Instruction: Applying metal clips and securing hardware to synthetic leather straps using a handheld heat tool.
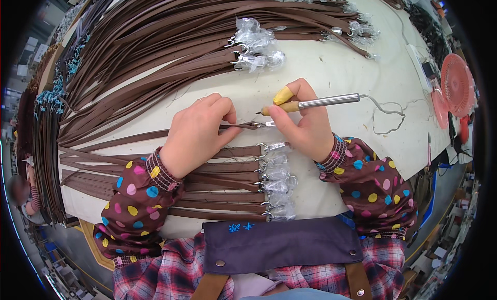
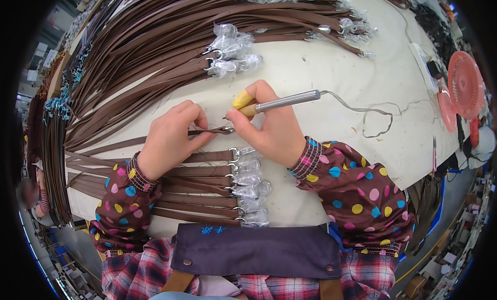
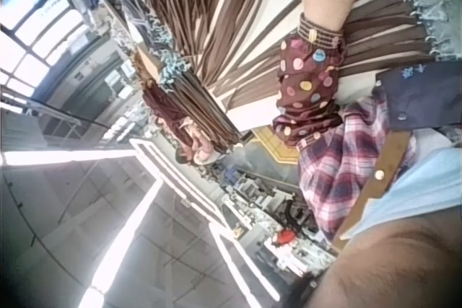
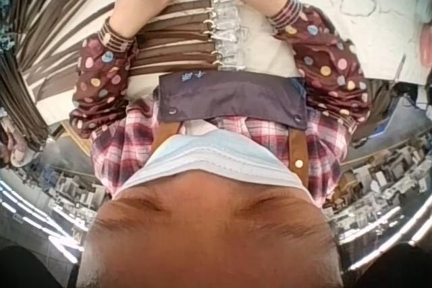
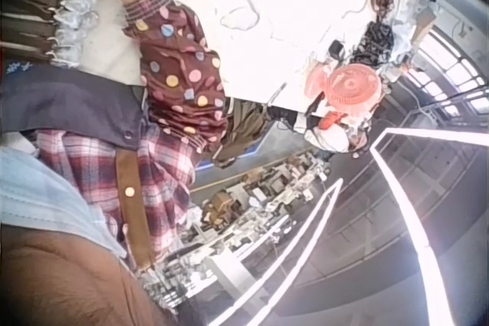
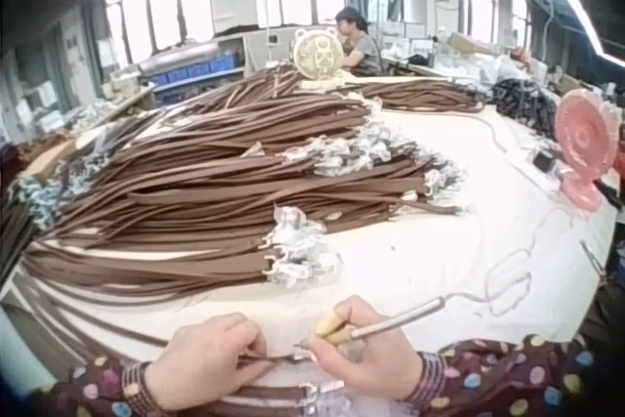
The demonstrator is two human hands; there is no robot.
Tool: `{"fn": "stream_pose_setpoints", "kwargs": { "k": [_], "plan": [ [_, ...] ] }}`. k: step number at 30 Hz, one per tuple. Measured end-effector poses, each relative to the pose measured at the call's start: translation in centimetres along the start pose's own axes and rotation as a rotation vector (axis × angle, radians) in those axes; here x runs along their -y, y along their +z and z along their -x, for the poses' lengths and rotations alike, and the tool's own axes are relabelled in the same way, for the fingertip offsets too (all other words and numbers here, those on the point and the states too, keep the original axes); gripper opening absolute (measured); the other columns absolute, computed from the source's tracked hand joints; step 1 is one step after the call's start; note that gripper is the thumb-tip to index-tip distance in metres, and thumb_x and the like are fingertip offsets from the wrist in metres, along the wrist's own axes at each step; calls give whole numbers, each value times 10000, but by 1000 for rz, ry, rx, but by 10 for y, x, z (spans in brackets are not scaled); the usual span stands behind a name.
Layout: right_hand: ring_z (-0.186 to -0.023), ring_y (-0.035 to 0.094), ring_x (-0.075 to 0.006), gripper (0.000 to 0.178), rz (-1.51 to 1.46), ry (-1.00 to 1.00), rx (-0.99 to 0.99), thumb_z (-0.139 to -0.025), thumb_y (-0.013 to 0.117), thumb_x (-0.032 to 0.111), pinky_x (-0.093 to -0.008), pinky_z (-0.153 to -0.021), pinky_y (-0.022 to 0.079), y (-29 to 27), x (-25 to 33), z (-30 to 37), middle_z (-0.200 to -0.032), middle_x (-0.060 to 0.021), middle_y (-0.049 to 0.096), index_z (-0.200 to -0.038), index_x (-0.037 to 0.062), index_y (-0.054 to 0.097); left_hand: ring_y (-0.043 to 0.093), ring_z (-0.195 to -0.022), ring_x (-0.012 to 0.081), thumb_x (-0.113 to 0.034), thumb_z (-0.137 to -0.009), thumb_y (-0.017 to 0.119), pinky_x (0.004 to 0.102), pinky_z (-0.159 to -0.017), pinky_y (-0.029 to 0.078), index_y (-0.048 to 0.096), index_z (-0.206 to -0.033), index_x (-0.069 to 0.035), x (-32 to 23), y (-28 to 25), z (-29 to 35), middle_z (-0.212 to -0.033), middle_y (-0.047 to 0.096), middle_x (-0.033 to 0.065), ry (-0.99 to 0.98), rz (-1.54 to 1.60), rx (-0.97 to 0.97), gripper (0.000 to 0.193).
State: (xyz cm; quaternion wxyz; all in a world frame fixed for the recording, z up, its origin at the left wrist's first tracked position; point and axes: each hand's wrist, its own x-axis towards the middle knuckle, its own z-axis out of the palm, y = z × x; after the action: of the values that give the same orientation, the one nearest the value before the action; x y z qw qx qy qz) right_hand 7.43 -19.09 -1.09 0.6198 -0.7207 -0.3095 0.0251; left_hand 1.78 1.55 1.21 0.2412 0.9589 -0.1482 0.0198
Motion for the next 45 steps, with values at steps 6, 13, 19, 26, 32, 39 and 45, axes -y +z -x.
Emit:
{"fn": "stream_pose_setpoints", "kwargs": {
  "k": [6, 13, 19, 26, 32, 39, 45],
  "plan": [
    [-684, 578, -104, 198, -71, 36, 86, -833, 637, 75, -258, -636, 454, -3, 4, 2, -767, -52, 572, -920, 10, 471, 604, -748, 249, -169, -782, 698, 354, -625, 483, 544, -895, -79, -7, 2, 6, -846, 588, 50, -49, 91, 68, 212],
    [-702, 592, -103, 173, -71, 91, 84, -838, 617, 92, -257, -650, 457, -3, 3, 2, -745, -49, 585, -899, 15, 475, 593, -685, 222, -145, -777, 701, 337, -607, 477, 575, -924, -63, -9, 7, -2, -783, 589, 51, -106, 268, 90, 210],
    [-691, 580, -101, 173, -106, 121, 96, -832, 616, 92, -253, -630, 449, -3, 2, 4, -734, -43, 584, -896, 19, 473, 583, -634, 192, -152, -799, 685, 310, -574, 459, 596, -862, -55, -12, 9, -6, -759, 603, 45, -86, 318, 95, 145],
    [-737, 568, -73, 176, 5, 202, 258, -850, 598, 34, -222, -668, 454, -4, 4, 5, -787, -18, 519, -902, 20, 431, 569, -577, 170, -155, -851, 651, 303, -543, 437, 576, -869, -24, -1, 11, -5, -694, 604, 61, -166, 548, 102, 152],
    [-714, 547, -58, 170, 54, 209, 274, -849, 600, 34, -219, -649, 445, -4, 5, 4, -762, -10, 513, -898, 26, 438, 584, -584, 187, -156, -859, 641, 308, -550, 446, 564, -870, -18, -1, 11, -5, -695, 613, 76, -149, 522, 88, 158],
    [-675, 510, -49, 178, 52, 205, 255, -848, 610, 43, -214, -609, 423, -2, 4, 5, -751, -7, 508, -898, 27, 440, 618, -626, 207, -158, -858, 640, 316, -568, 460, 564, -872, -22, -1, 10, -4, -715, 628, 84, -145, 511, 90, 157],
    [-662, 507, -50, 182, 57, 202, 249, -850, 613, 49, -212, -592, 421, -1, 4, 5, -750, -9, 509, -899, 23, 439, 628, -645, 213, -156, -856, 642, 316, -580, 468, 566, -875, -21, -4, 7, -5, -726, 635, 88, -159, 500, 105, 156]
  ]
}}
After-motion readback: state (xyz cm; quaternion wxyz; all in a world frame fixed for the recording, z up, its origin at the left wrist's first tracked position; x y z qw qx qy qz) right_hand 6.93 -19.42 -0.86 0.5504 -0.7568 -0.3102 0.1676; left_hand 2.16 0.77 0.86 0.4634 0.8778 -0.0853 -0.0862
